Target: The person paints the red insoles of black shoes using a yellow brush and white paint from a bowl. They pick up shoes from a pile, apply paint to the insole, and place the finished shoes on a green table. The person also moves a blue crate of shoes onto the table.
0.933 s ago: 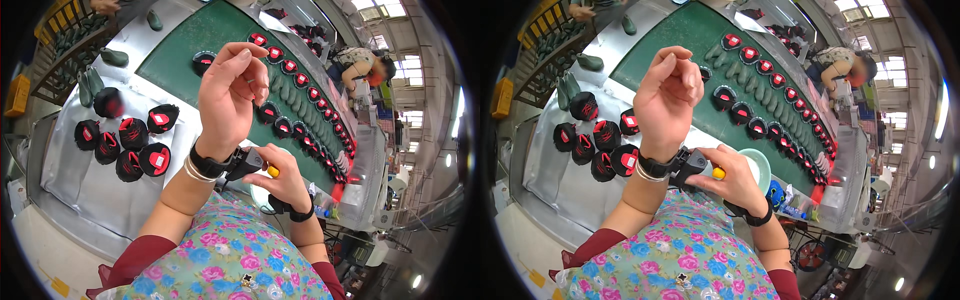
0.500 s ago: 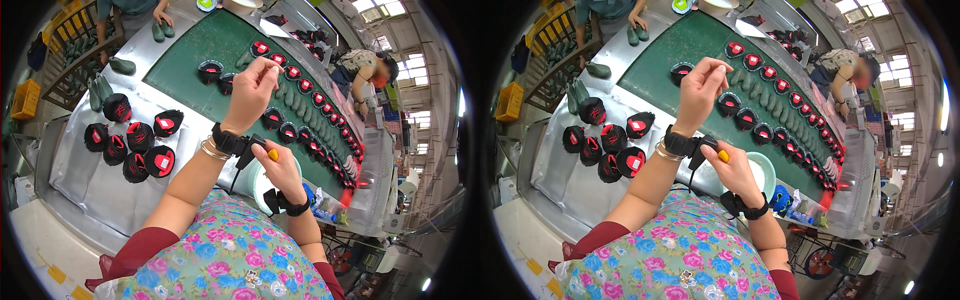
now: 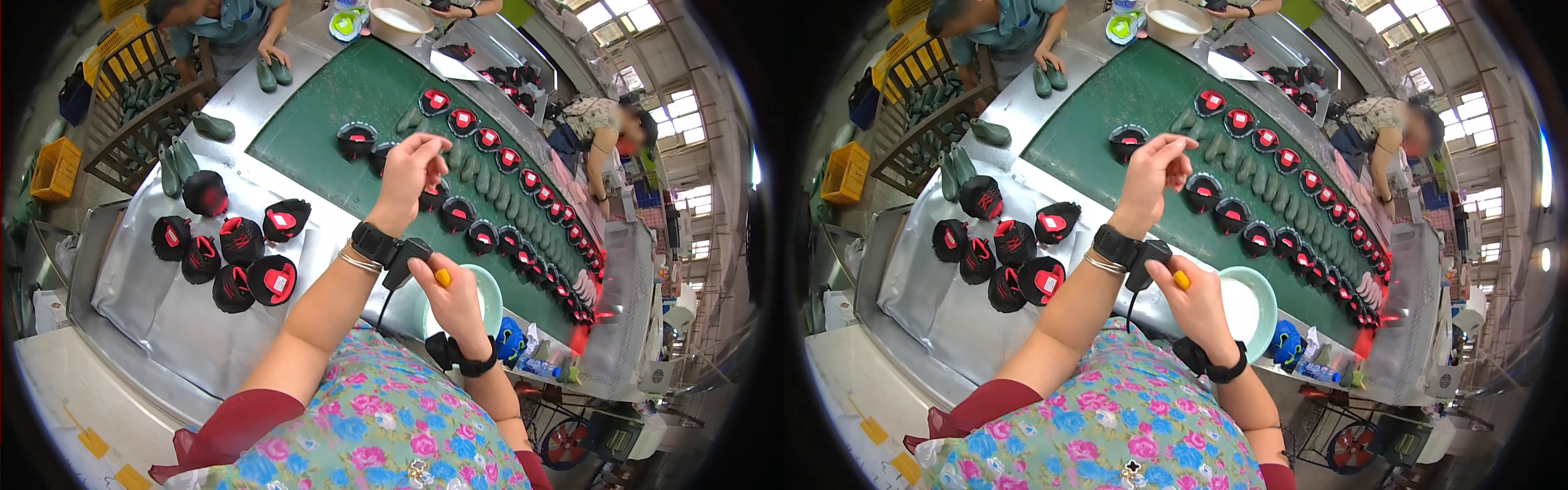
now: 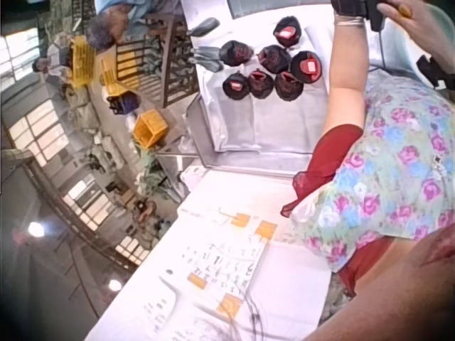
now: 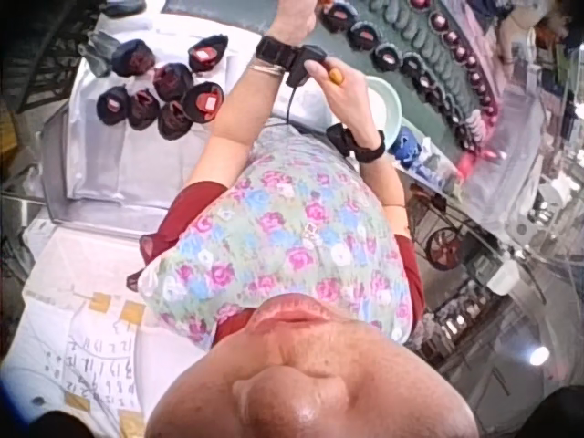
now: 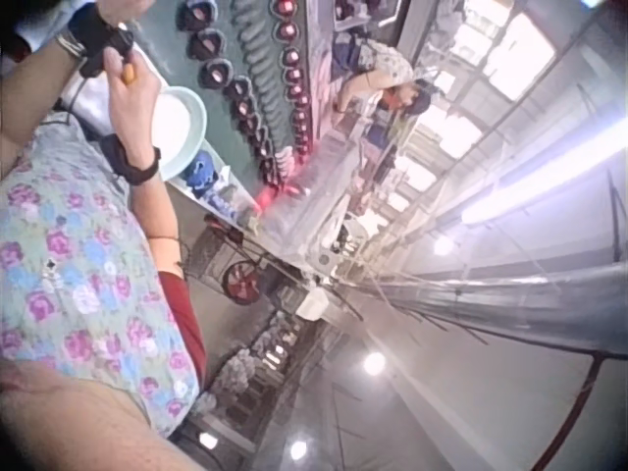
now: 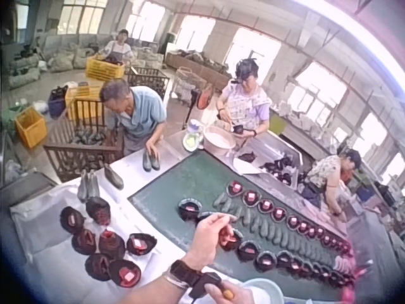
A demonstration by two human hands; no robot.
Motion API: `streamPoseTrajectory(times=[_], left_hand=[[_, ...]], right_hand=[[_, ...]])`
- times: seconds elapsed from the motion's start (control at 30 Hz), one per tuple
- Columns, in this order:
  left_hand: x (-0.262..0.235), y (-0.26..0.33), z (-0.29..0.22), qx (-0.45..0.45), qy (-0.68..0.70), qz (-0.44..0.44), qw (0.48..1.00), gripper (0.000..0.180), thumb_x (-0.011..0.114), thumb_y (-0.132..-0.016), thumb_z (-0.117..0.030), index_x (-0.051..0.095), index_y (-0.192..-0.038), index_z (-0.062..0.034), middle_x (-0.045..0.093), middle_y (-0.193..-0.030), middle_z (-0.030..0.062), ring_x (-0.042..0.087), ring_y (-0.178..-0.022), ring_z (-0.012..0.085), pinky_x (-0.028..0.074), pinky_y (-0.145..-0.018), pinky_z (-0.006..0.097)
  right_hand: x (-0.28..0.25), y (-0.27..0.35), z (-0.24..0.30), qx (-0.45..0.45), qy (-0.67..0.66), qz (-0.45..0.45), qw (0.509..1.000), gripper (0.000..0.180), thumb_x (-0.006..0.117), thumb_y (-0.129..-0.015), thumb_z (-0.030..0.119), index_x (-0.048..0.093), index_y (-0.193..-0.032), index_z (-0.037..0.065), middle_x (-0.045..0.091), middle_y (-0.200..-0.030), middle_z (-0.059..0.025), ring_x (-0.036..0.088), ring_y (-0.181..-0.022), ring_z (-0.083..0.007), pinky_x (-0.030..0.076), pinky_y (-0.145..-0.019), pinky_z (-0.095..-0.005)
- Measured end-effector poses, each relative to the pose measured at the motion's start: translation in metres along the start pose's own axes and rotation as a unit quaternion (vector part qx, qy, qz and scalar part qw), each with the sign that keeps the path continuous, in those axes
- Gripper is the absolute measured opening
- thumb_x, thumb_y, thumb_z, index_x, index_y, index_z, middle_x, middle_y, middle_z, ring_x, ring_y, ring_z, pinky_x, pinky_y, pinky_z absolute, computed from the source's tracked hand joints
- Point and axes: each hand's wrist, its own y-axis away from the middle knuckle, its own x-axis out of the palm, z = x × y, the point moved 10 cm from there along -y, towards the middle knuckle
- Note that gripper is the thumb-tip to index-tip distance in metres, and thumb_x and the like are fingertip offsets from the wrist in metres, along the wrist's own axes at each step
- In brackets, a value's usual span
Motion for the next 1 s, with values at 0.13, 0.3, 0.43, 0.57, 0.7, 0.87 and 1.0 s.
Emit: streamPoseTrajectory(times=[0.13,0.3,0.43,0.57,0.7,0.87,1.0], left_hand=[[-0.025,-0.002,0.026,-0.085,0.191,-0.04,0.977,0.019,0.056,-0.097,-0.019,0.066,-0.101,-0.0032,0.06,-0.072,-0.0003,0.052,-0.061,0.0096,0.039,-0.054,0.024],[-0.078,0.016,0.032,-0.093,0.096,-0.03,0.991,0.019,0.055,-0.098,-0.021,0.066,-0.101,-0.0052,0.06,-0.074,-0.0002,0.053,-0.064,0.009,0.041,-0.057,0.025],[-0.25,0.054,0.055,-0.094,-0.208,-0.192,0.955,0.02,0.058,-0.097,-0.023,0.067,-0.1,-0.0055,0.063,-0.075,0.0012,0.055,-0.066,0.0086,0.044,-0.06,0.025],[-0.375,0.104,0.008,-0.007,-0.575,-0.327,0.75,0.024,0.064,-0.09,-0.023,0.068,-0.093,0.0009,0.07,-0.089,0.0183,0.069,-0.085,0.0341,0.054,-0.076,0.044],[-0.434,0.082,0.034,-0.119,-0.599,-0.289,0.738,0.061,0.073,-0.084,-0.034,0.051,-0.126,0.0049,0.061,-0.118,0.0313,0.06,-0.111,0.0429,0.047,-0.098,0.045],[-0.463,0.06,0.114,-0.312,-0.683,-0.181,0.635,0.07,0.082,-0.071,-0.026,0.052,-0.126,0.0069,0.064,-0.117,0.0294,0.063,-0.111,0.042,0.05,-0.094,0.047],[-0.474,0.066,0.137,-0.225,-0.497,-0.313,0.778,0.044,0.072,-0.069,-0.011,0.063,-0.107,0.0077,0.068,-0.105,0.0289,0.065,-0.102,0.0443,0.052,-0.084,0.046]], right_hand=[[-0.009,0.007,0.005,-0.035,-0.063,-0.032,0.997,0.025,0.07,-0.091,0.019,0.071,-0.106,-0.001,0.072,-0.091,-0.0145,0.068,-0.076,-0.0174,0.052,-0.069,-0.0284],[-0.033,0.009,-0.023,-0.015,-0.028,-0.084,0.996,0.017,0.067,-0.092,0.01,0.071,-0.104,-0.002,0.074,-0.084,-0.0103,0.067,-0.074,-0.0132,0.051,-0.068,-0.0259],[-0.079,0.016,-0.066,0.016,-0.042,-0.166,0.985,0.023,0.057,-0.101,0.015,0.069,-0.106,-0.003,0.072,-0.079,-0.0051,0.052,-0.064,-0.0035,0.037,-0.055,-0.0203],[-0.105,0.018,-0.116,0.096,-0.117,-0.211,0.966,0.033,0.052,-0.104,0.025,0.069,-0.103,-0.004,0.071,-0.077,-0.0055,0.042,-0.057,-0.0004,0.031,-0.051,-0.0188],[-0.091,-0.003,-0.131,0.085,-0.144,-0.199,0.966,0.035,0.049,-0.106,0.026,0.068,-0.102,-0.003,0.07,-0.075,-0.0044,0.036,-0.054,0.001,0.027,-0.049,-0.0185],[-0.052,-0.032,-0.093,0.011,-0.02,-0.141,0.99,0.02,0.059,-0.099,0.015,0.071,-0.098,0.0,0.072,-0.081,-0.0088,0.062,-0.066,-0.0163,0.047,-0.065,-0.0304],[-0.023,-0.055,-0.069,-0.076,0.087,-0.116,0.987,0.008,0.069,-0.088,0.01,0.071,-0.087,0.001,0.069,-0.082,-0.011,0.062,-0.078,-0.029,0.049,-0.07,-0.0369]])
